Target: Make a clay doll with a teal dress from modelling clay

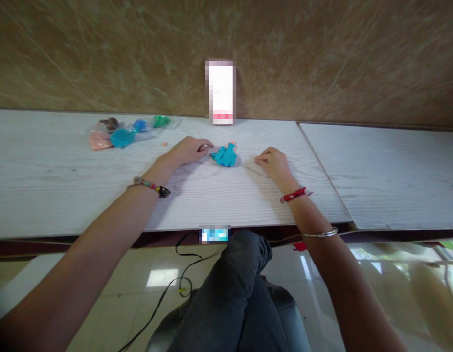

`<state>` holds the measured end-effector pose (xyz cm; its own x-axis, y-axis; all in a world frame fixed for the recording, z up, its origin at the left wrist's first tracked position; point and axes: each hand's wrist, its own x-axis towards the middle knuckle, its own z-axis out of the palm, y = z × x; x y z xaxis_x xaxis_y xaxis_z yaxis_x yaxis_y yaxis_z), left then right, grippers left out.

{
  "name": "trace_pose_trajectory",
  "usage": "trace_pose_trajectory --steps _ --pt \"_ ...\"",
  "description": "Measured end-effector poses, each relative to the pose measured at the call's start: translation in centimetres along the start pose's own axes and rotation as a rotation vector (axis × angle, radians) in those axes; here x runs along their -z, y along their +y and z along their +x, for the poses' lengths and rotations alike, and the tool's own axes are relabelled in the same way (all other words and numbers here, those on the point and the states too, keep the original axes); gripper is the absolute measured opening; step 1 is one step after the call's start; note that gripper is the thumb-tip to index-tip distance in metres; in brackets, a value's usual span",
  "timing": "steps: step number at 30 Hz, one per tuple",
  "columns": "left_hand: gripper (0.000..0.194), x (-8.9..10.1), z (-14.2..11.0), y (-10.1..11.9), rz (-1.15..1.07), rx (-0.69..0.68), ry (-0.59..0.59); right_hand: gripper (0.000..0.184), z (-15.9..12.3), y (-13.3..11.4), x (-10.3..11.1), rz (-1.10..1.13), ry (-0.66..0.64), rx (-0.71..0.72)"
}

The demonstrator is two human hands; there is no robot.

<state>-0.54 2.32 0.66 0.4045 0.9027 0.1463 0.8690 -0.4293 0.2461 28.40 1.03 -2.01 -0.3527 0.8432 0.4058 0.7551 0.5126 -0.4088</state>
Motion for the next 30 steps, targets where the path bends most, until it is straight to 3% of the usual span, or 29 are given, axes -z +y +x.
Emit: trace_pose_trajectory --steps 4,12,18,25,30 --pt "0.034 -0.1 0.0 0.0 0.006 0.001 -0.005 0.014 -0.1 -0.2 -0.1 0.026 -0.045 0.1" --pt "0.035 -0.2 0.1 -0.1 0.02 0.022 -0.01 0.011 -0.3 -0.9 -0.4 -0.049 0.063 -0.021" --pt "0.036 0.1 0.1 0.1 0.033 0.042 -0.026 0.019 -0.8 -1.6 -0.2 -0.154 -0.034 0.092" --pt "0.034 -0.1 0.1 0.2 0.01 0.065 -0.015 0.031 -2.4 -4.0 1.2 -0.441 -0.203 0.215" --pt "0.034 0.0 0.1 0.3 -0.004 0.094 -0.009 0.034 -2.7 -4.4 1.2 -0.418 -0.21 0.208"
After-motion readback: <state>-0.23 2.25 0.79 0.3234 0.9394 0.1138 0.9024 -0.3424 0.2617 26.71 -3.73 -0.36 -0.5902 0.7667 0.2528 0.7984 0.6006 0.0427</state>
